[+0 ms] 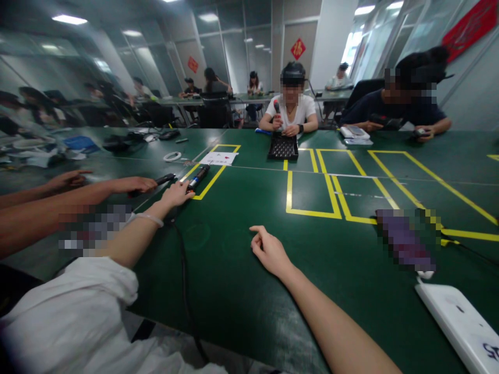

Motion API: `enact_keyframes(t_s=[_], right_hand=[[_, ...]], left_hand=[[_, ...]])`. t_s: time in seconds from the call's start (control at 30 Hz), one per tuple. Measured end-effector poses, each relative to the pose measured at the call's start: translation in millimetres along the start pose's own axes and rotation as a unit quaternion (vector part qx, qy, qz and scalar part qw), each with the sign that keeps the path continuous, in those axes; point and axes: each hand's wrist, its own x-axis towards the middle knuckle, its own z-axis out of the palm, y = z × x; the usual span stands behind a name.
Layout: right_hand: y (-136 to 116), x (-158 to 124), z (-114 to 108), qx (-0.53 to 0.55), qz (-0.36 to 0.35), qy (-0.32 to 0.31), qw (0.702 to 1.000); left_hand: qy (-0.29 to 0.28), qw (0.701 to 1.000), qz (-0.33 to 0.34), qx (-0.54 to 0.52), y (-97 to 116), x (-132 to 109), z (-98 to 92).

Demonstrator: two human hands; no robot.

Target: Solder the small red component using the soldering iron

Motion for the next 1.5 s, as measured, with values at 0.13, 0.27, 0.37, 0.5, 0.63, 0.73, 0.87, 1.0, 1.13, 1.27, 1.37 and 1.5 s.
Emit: enact_keyframes(t_s=[0.13,0.27,0.37,0.5,0.63,0.73,0.87,1.0,1.13,1.27,1.37,1.5], right_hand=[[0.1,0.0,-0.6,0.001,0.002,-0.002,1.0],[0.0,0.4,-0.7,0.001,-0.002,-0.003,1.0],[-1.1,0.8,-0.7,-0.001,-0.001,-0.004,1.0],[-1.8,1.3,-0.8,-0.002,0.002,-0.005,1.0],[-1.5,1.1,-1.3,0.004,0.006,-0.006,1.0],[-2.1,0.4,-2.1,0.023,0.004,-0.005,1.0],[-2.1,-0.8,-2.3,0.06,-0.003,0.006,0.998],[-1.6,-0.7,-2.0,0.086,-0.002,0.011,0.996],[-3.3,-0.1,-2.6,0.082,-0.006,0.003,0.997],[-3.4,0.0,-2.7,0.057,-0.012,0.018,0.998],[-0.5,0.4,-1.9,0.062,-0.001,0.032,0.998],[1.2,0.9,-1.4,0.075,-0.007,0.041,0.996]], left_hand=[[0.025,1.0,-0.009,-0.005,-10.3,0.4,-6.5],[0.057,0.998,-0.006,-0.01,-6.8,-6.5,-7.8],[0.078,0.996,-0.022,-0.024,-0.8,-10.0,-8.5],[0.099,0.992,-0.038,-0.061,16.0,-7.1,-14.8],[0.065,0.982,0.016,-0.174,59.8,-20.0,-20.2],[-0.082,0.884,0.135,-0.441,104.6,-58.0,-19.8],[-0.222,0.783,0.218,-0.539,148.0,-118.4,-13.9],[-0.259,0.762,0.25,-0.538,161.1,-146.3,-3.7],[-0.284,0.749,0.268,-0.536,161.9,-149.4,2.8],[-0.274,0.752,0.279,-0.531,163.0,-151.1,2.3],[-0.223,0.782,0.283,-0.509,163.8,-153.7,0.4],[-0.173,0.799,0.3,-0.491,163.6,-156.3,-1.8]])
